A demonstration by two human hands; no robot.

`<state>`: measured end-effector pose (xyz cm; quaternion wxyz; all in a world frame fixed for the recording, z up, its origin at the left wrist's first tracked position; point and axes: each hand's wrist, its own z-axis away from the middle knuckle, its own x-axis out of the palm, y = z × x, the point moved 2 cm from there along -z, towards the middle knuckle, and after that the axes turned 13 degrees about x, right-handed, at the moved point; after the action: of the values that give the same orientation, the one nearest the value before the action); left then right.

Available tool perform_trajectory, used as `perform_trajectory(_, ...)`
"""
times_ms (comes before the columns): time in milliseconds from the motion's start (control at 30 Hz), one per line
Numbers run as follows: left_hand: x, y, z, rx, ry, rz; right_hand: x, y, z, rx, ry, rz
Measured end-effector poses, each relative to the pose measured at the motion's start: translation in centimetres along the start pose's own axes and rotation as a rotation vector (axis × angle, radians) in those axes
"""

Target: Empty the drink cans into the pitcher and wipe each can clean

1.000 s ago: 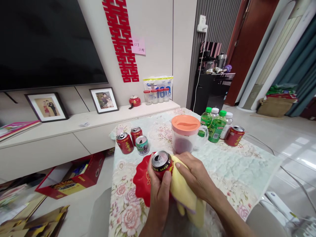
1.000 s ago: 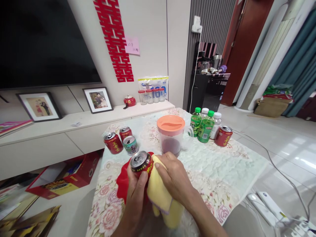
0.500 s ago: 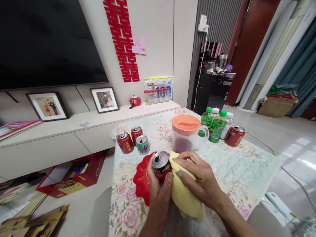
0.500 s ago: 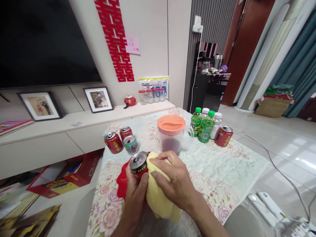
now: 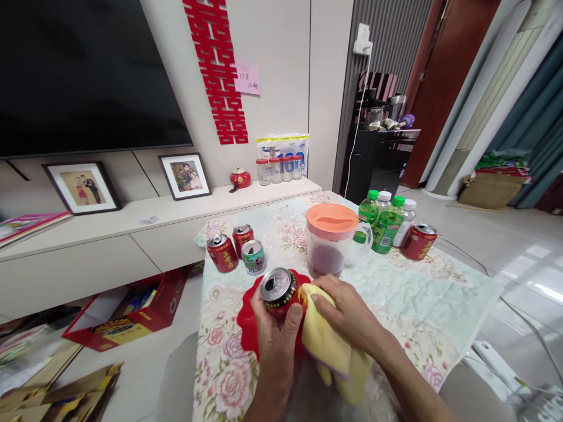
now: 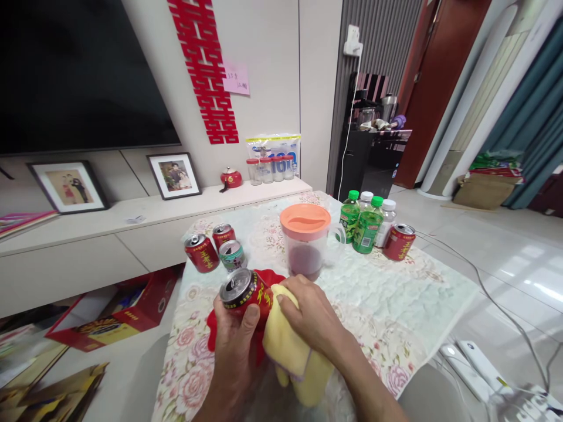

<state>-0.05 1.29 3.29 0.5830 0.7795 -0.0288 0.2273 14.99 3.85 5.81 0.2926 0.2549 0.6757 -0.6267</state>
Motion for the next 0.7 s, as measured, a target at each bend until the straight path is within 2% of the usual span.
perform_trajectory(133,0.0,-0.5,0.2,-0.011,-0.051,0.000,-0.4,-0.4,0.4,-0.027,0.086,-0.041)
perform_trajectory(267,-0.3,-1.1,0.3,-0.027,-0.094,-0.053,-1.1,-1.2,1.3,-0.192,0.240,-0.172)
perform_trajectory(400,-0.2,-0.6,0.3,0.013,-0.160,-0.106,-1.7,-1.8,2.1,-0.318,0.352,-0.201)
perform_trajectory(600,0.4,0.2,0.4,0.005,-0.125,-0.034,-2.0,-2.5,2.7,-0.444,0.368,-0.217)
perform_trajectory(700,0.8,0.5,0.4,0.022,-0.121,0.019,-1.8,-2.4,2.4,-0.442,0.366,-0.229)
